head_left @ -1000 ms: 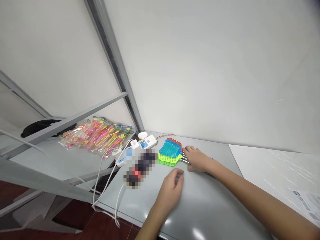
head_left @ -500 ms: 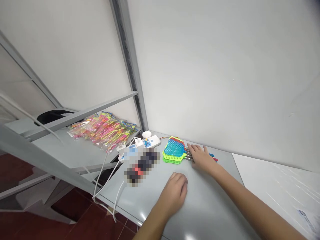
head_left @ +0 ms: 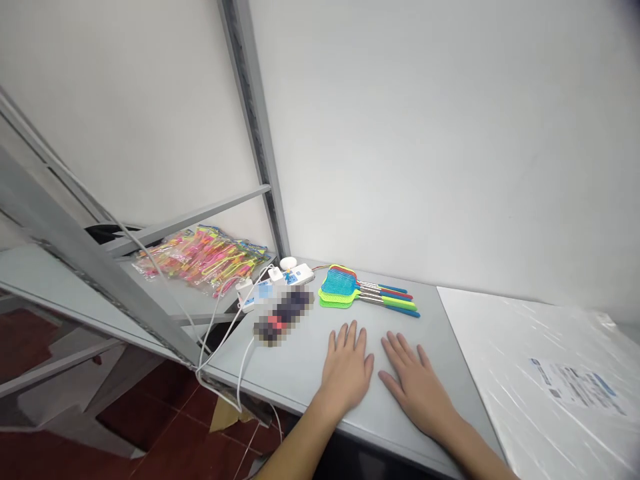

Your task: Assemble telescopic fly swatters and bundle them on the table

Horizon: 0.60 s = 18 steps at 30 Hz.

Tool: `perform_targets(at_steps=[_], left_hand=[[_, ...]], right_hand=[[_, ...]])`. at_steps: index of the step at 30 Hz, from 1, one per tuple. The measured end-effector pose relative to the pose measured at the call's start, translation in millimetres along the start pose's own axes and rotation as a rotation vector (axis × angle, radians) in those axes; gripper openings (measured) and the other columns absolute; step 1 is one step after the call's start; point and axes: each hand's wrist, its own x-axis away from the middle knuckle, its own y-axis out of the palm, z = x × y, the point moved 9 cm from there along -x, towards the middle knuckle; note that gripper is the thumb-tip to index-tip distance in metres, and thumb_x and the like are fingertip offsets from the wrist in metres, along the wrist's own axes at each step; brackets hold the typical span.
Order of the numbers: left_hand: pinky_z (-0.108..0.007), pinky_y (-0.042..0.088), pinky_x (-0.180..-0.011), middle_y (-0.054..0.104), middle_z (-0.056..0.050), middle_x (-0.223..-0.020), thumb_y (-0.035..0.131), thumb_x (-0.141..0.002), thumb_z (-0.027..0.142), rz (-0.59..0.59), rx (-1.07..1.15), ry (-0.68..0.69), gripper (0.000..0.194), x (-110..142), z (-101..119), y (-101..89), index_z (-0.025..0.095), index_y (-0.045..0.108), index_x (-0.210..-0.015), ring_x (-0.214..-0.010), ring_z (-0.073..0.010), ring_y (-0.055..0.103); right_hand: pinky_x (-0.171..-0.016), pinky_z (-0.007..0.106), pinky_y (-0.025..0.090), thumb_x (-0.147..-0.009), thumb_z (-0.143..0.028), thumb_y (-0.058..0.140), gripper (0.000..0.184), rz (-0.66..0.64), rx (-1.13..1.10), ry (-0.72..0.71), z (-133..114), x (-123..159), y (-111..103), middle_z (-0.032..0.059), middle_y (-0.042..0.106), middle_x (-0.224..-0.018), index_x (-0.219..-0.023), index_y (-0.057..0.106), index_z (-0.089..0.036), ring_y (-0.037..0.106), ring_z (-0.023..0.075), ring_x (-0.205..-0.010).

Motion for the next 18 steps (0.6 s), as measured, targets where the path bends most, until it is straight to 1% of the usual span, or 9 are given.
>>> perform_targets(at_steps=[3,7,13,18], left_hand=[[-0.058,0.01,-0.115,0.027,-0.012,-0.156,0.034,-0.095,0.04,-0.003,-0.032,-0.027,0.055,0,5,9.1,0.019,0.038,-0.146,-0.144,-0.0342,0.018],[-0.057,0.008,-0.115,0.027,-0.011,-0.156,0.033,-0.095,0.043,0.004,-0.067,-0.029,0.056,-1,7,12.0,0.02,0.038,-0.146,-0.144,-0.0335,0.017],[-0.057,0.008,-0.114,0.028,-0.012,-0.156,0.031,-0.096,0.045,0.009,-0.107,-0.005,0.057,-1,5,15.4,0.019,0.037,-0.146,-0.144,-0.0337,0.017],[-0.058,0.012,-0.113,0.028,-0.014,-0.155,0.029,-0.096,0.048,0.02,-0.14,0.019,0.059,-2,5,15.1,0.018,0.038,-0.146,-0.143,-0.0345,0.02]], right_hand=[[-0.115,0.055,0.011,-0.096,-0.057,0.021,0.065,0.041,-0.004,0.043,0,6,-2,0.0034,0.02,-0.159,-0.152,0.022,-0.025,0.011,0.0242,-0.147],[-0.114,0.055,0.011,-0.097,-0.055,0.022,0.062,0.059,0.001,0.09,-2,6,-3,0.0049,0.022,-0.158,-0.152,0.026,-0.025,0.012,0.0247,-0.146],[-0.114,0.054,0.01,-0.097,-0.051,0.026,0.061,0.078,-0.011,0.096,0,6,1,0.0062,0.022,-0.158,-0.151,0.027,-0.022,0.012,0.0258,-0.146],[-0.115,0.049,0.011,-0.098,-0.049,0.025,0.06,0.094,-0.024,0.075,2,12,-3,0.0046,0.023,-0.158,-0.151,0.027,-0.021,0.014,0.0238,-0.146]])
